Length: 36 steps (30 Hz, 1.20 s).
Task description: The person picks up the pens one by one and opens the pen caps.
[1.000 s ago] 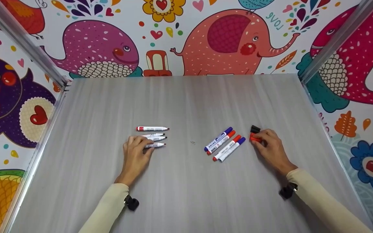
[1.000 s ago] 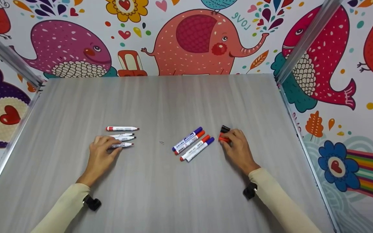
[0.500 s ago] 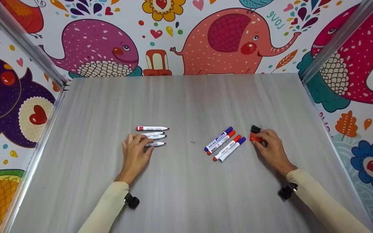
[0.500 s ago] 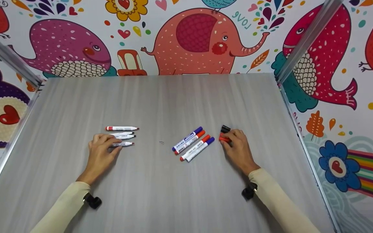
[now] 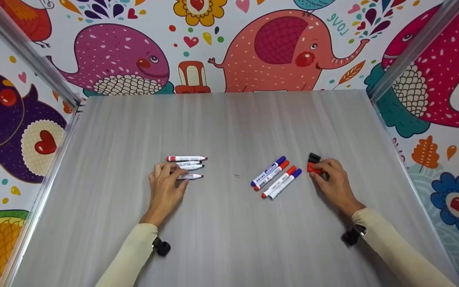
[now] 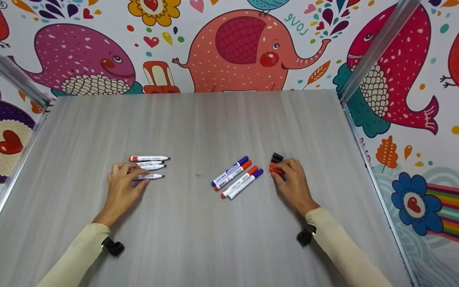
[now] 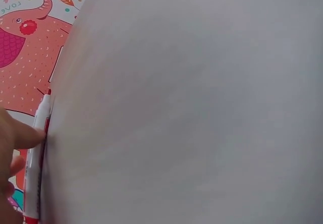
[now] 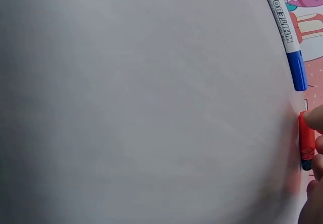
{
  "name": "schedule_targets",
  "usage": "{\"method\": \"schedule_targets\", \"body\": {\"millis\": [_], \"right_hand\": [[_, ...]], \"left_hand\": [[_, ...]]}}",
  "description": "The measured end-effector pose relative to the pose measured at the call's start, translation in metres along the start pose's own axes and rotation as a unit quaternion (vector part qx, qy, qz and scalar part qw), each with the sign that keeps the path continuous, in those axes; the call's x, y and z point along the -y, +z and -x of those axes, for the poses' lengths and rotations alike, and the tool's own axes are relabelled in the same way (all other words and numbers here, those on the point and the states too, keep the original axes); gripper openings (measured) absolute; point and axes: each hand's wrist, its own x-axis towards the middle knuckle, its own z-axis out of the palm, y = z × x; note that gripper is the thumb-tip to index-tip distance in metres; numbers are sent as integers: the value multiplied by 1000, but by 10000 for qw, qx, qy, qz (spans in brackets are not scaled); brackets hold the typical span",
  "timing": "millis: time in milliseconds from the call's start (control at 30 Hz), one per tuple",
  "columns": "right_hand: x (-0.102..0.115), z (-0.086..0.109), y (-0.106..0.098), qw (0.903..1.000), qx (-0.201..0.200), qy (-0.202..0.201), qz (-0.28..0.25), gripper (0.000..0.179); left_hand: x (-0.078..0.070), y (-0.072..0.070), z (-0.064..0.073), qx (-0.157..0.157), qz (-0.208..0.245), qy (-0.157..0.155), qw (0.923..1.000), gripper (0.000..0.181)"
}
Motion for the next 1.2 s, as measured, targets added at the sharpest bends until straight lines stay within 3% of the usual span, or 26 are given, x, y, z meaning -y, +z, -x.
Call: {"method": "schedule_targets", "body": {"millis": [267, 533, 900, 1200], "right_hand": [[7, -4, -3, 10000, 67, 15, -29, 26], [18, -16, -5, 9997, 163, -107, -152, 22], [35, -28, 4, 9974, 648, 262, -155, 23], [47, -34, 11, 9922, 1104, 566, -134, 26]], "left_hand": [[-11, 0, -3, -25, 129, 125, 9998, 24], [-28, 6, -6, -6, 420, 485, 9979, 22], [-59, 22, -13, 608, 1196, 736, 9882, 23], [-82, 38, -15, 1133, 1418, 836, 9798, 24]]}}
